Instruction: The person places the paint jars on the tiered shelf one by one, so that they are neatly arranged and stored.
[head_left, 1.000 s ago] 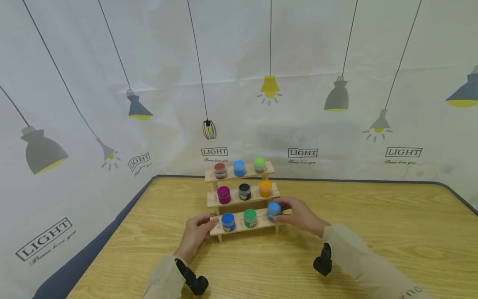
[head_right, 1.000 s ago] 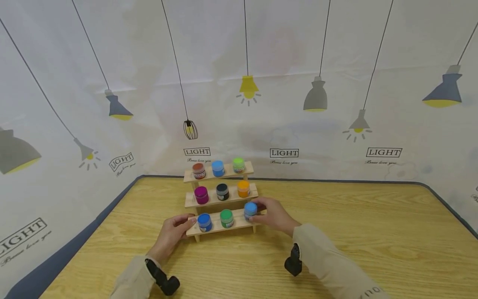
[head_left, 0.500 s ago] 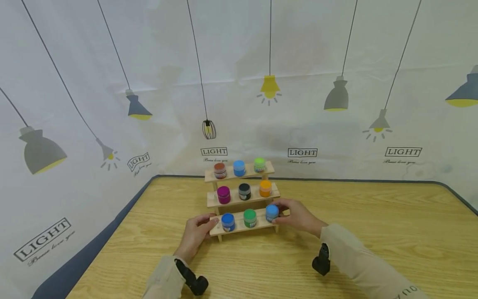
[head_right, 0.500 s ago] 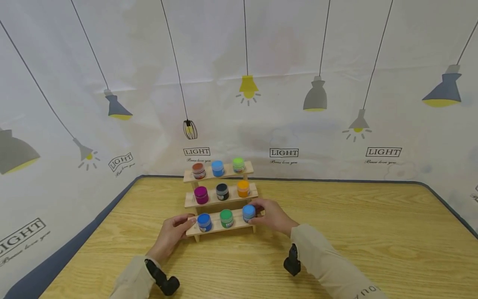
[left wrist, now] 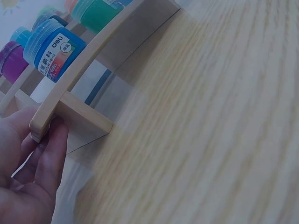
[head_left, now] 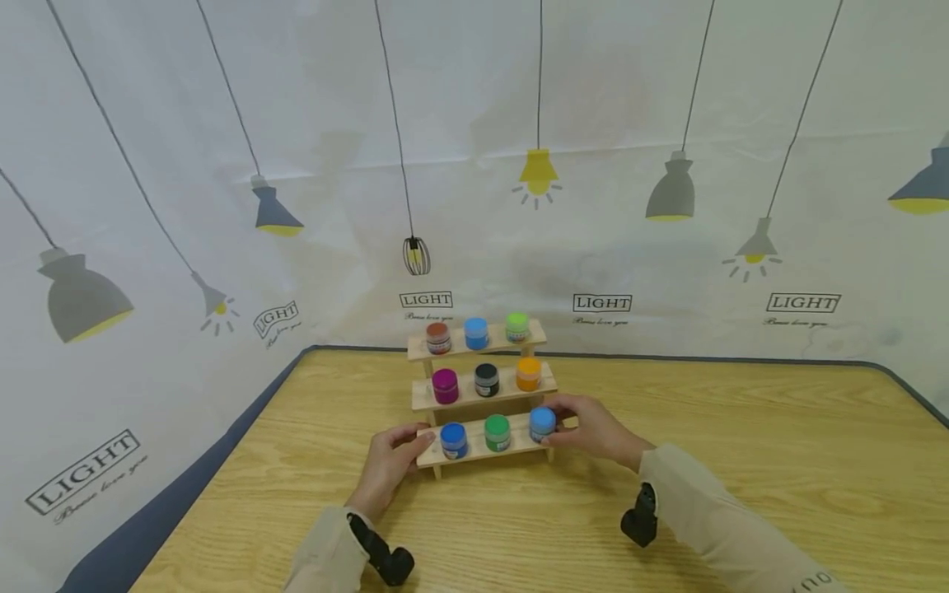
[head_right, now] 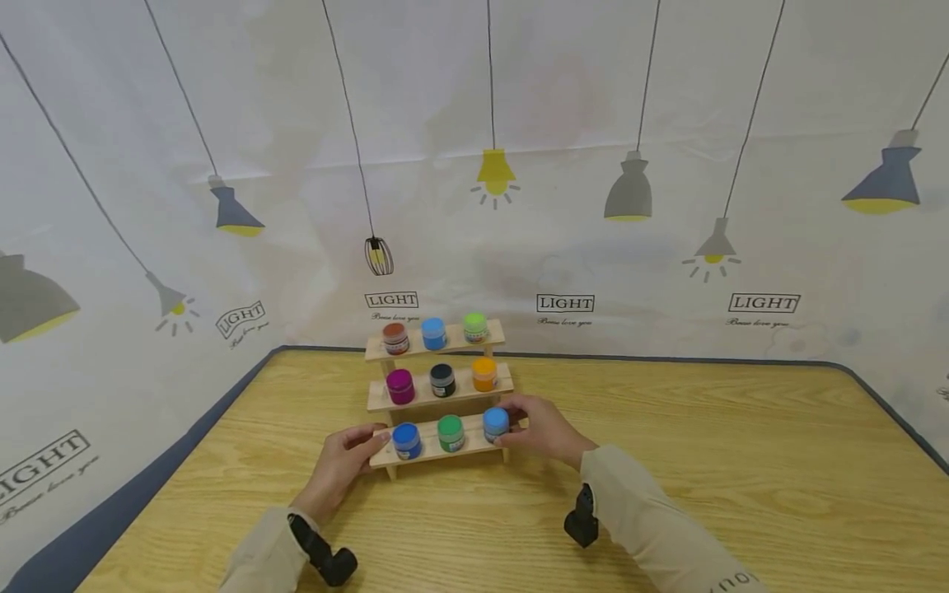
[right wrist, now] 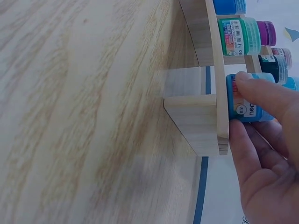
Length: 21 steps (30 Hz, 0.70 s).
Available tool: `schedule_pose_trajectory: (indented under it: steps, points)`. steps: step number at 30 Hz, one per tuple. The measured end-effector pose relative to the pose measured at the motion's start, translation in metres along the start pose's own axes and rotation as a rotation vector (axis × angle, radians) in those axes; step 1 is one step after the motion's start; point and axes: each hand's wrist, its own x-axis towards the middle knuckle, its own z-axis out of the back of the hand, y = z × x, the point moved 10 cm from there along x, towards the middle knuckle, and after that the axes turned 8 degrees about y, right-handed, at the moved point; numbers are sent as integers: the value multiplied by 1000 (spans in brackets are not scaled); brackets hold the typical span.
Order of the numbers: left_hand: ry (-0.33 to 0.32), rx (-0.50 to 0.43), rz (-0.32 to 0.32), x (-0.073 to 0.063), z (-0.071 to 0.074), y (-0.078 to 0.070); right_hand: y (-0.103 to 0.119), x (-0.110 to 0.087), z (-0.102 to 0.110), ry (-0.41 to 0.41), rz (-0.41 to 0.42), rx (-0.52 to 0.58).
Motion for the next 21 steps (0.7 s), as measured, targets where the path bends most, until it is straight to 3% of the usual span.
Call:
schedule_pose_trajectory:
  steps: [21]
  points:
    - [5, 10, -12, 2, 0, 0, -1, -5, 1, 24, 4, 68]
